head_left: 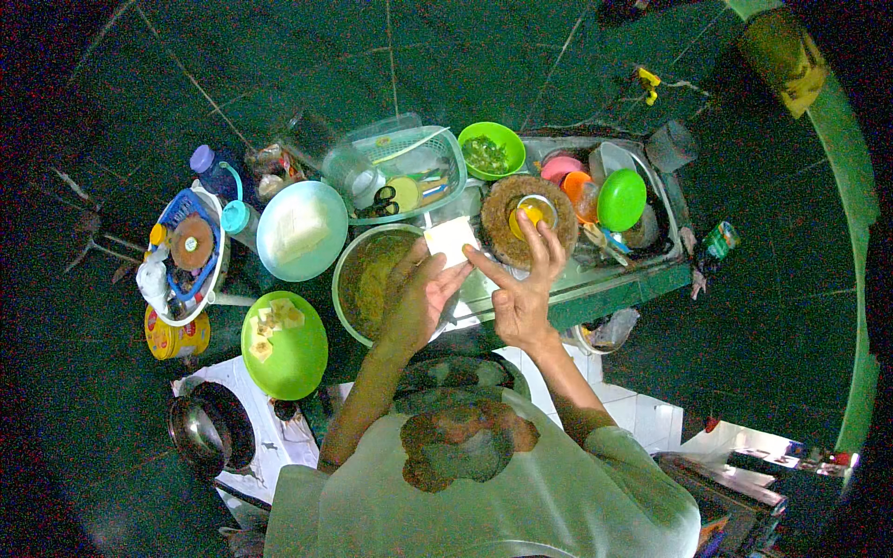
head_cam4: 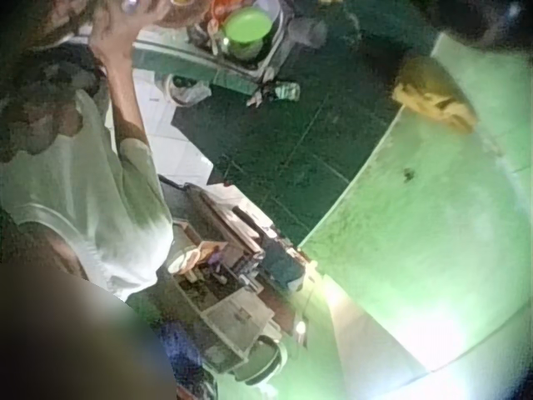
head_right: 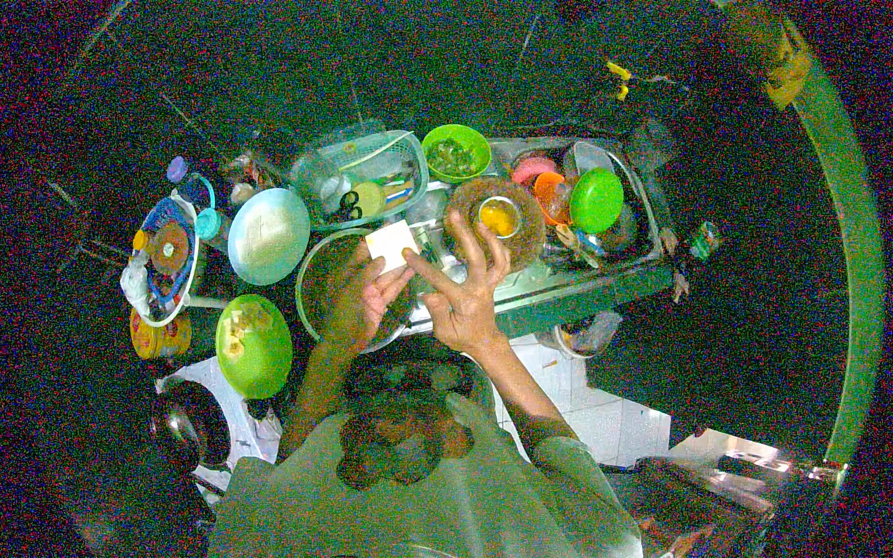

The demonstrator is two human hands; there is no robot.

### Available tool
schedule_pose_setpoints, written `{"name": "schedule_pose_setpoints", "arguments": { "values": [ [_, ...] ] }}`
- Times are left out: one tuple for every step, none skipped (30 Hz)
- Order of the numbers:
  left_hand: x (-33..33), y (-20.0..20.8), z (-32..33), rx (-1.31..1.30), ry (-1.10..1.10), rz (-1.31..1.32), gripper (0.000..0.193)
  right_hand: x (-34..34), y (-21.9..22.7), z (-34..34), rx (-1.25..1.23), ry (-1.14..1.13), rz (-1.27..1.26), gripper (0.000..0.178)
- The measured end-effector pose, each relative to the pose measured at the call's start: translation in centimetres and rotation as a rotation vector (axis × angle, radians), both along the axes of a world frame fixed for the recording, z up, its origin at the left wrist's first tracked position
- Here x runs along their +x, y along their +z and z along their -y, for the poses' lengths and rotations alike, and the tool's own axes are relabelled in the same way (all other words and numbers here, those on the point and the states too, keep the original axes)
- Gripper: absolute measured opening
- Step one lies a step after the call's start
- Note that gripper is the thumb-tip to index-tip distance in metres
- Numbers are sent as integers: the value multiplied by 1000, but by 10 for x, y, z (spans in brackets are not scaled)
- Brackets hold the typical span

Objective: The person assembles small food parcels by placing a square wrapper on a bowl, adding a spoonful of filling, folding the wrapper, and placing the finished parcel on a plate. The process is repeated multiple times.

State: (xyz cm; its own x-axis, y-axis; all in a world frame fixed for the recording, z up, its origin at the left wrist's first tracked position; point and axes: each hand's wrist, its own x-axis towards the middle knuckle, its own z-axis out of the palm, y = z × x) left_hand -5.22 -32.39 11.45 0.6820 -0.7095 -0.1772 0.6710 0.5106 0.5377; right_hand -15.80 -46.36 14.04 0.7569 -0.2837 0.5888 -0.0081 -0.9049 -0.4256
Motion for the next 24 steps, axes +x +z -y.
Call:
{"name": "schedule_pose_setpoints", "arguments": {
  "values": [
    [0,2,-1,-3,-16,21,38,-1,-1,0,-15,-15,3,50],
    [-1,4,-4,-3,-29,42,40,-1,-3,0,-28,-26,6,49],
    [-1,5,-6,1,-22,29,40,-2,-4,-1,-41,-36,10,48],
    [-2,6,-7,5,-15,16,41,-2,-5,-2,-64,-27,1,48],
    [-3,6,-8,8,-9,2,41,-3,-6,-4,-90,-19,-8,47],
    [-3,5,-10,40,1,-10,41,-4,-7,-7,-115,-11,-17,47],
    [-4,3,-11,73,11,-22,42,-4,-6,-9,-143,2,-31,47],
    [-5,2,-15,110,26,-38,42,-4,-6,-11,-166,20,-48,47],
    [-4,2,-18,109,22,-45,43,-3,-7,-14,-189,39,-66,47],
    [-2,2,-21,108,19,-52,43,1,-8,-14,-190,18,-75,47],
    [0,1,-25,111,20,-63,44,5,-7,-15,-150,13,-88,47],
    [2,-7,-30,78,1,-83,44,8,-5,-18,-144,32,-87,48],
    [2,-10,-37,74,9,-79,43,8,-4,-21,-138,51,-87,49],
    [5,-11,-40,64,14,-66,43,8,-4,-23,-154,97,-118,49],
    [5,-11,-44,53,19,-52,43,8,-4,-26,-171,143,-149,50],
    [3,-10,-49,44,31,-12,43,9,-4,-29,-188,189,-180,51],
    [3,-10,-52,76,26,-14,43,11,-5,-31,-147,185,-150,51],
    [3,-11,-54,109,20,-16,44,14,-6,-34,-107,179,-120,51],
    [3,-11,-57,141,12,-18,44,16,-6,-37,-66,173,-90,51],
    [3,-12,-60,150,21,-31,44,18,-3,-41,-71,158,-106,51],
    [3,-13,-63,159,28,-44,44,19,-4,-43,-90,173,-126,50],
    [2,-14,-65,168,34,-56,44,20,-4,-45,-110,188,-147,50],
    [-1,-15,-67,105,69,40,44,21,-5,-46,-132,200,-168,49],
    [-6,-16,-69,43,102,135,44,21,-3,-50,-133,221,-164,47]
  ]
}}
